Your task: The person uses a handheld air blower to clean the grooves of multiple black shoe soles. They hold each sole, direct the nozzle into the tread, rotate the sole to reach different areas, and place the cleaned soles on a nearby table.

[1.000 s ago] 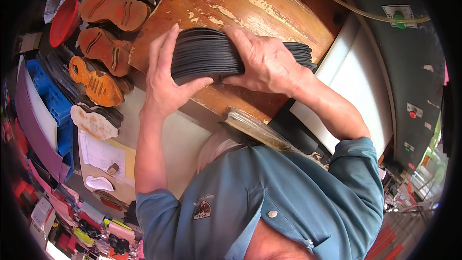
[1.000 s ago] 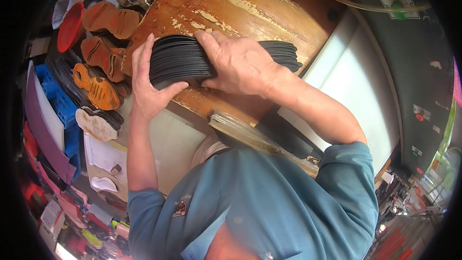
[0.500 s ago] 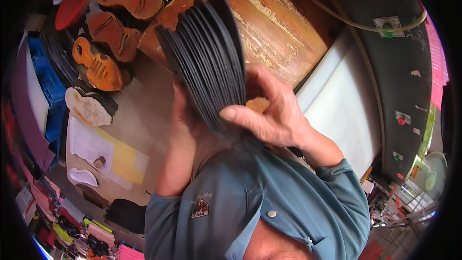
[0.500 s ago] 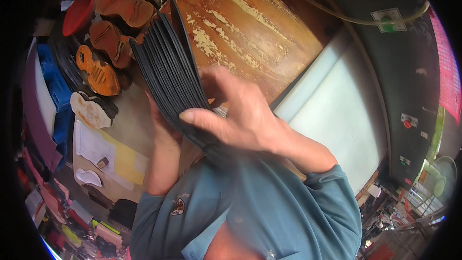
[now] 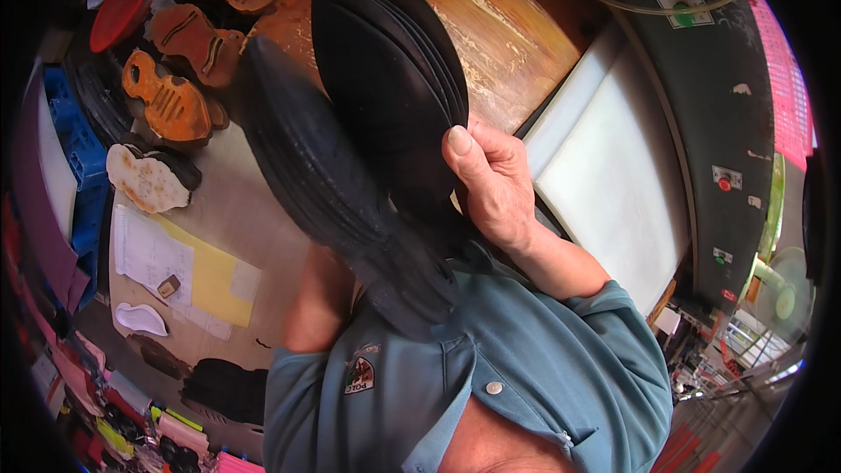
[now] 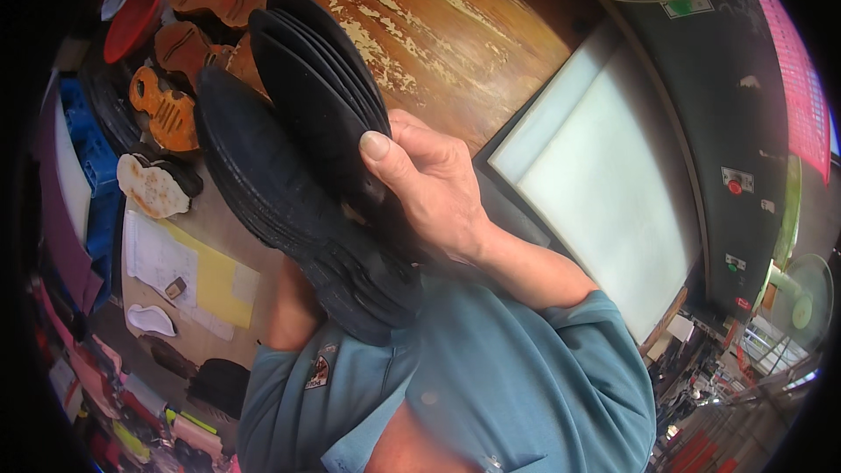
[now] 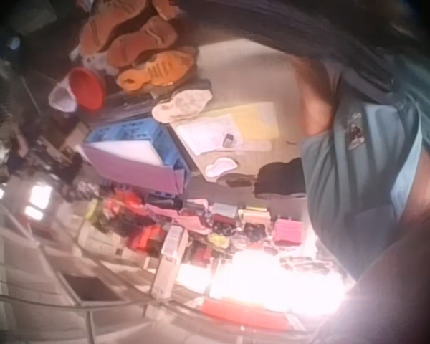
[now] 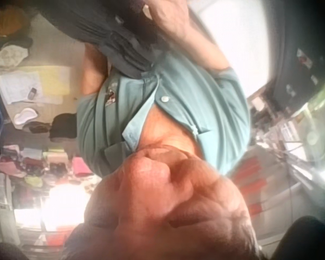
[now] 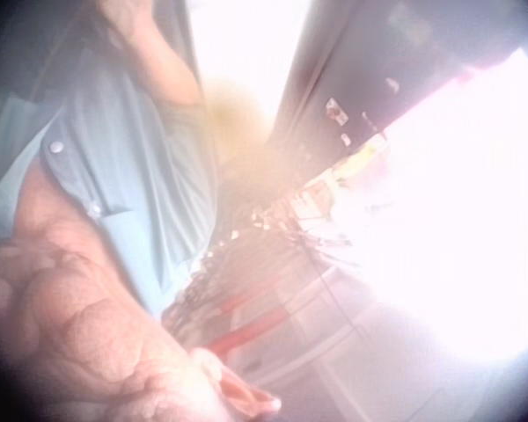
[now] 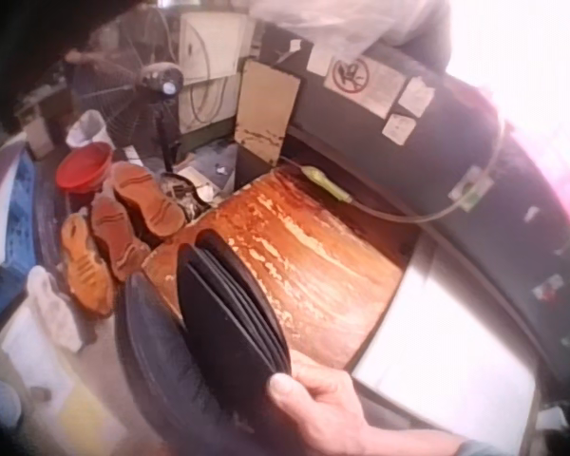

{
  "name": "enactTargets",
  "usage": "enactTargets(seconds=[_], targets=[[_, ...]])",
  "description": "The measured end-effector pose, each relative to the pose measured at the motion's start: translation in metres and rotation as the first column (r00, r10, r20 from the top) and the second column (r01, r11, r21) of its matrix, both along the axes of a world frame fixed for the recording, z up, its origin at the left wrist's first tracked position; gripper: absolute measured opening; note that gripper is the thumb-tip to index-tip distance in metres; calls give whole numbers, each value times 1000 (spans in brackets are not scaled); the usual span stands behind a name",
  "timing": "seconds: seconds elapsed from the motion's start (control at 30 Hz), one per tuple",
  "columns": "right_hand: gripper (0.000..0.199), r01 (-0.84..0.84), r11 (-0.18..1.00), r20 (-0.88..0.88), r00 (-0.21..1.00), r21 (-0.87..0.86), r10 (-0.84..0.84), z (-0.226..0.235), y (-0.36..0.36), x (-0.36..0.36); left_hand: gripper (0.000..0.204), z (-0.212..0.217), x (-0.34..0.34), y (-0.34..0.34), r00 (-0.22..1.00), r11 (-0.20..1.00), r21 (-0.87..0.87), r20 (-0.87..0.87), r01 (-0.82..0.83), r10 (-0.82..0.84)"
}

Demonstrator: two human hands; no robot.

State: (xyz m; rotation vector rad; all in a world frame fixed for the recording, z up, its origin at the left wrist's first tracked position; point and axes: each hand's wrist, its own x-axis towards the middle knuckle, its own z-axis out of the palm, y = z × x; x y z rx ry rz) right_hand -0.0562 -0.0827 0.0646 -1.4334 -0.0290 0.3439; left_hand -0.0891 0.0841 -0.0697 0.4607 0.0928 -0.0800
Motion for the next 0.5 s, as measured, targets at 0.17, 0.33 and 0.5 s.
enactTargets(seconds=[0.17,0.33,0.5], targets=[[37,18,996,40,999,89,-22,-9,9,-13,69,7,-9,4,999,998,-52,-32,20,-22],[34,20,989,3,1000,149,-21,-15,16,-20,68,15,-21,10,996,992,-111,-57,66,-73],[29,-73,994,-35,996,81,76,-3,19,-14,67,2,-32,26,991,979,-169,-56,111,-122]])
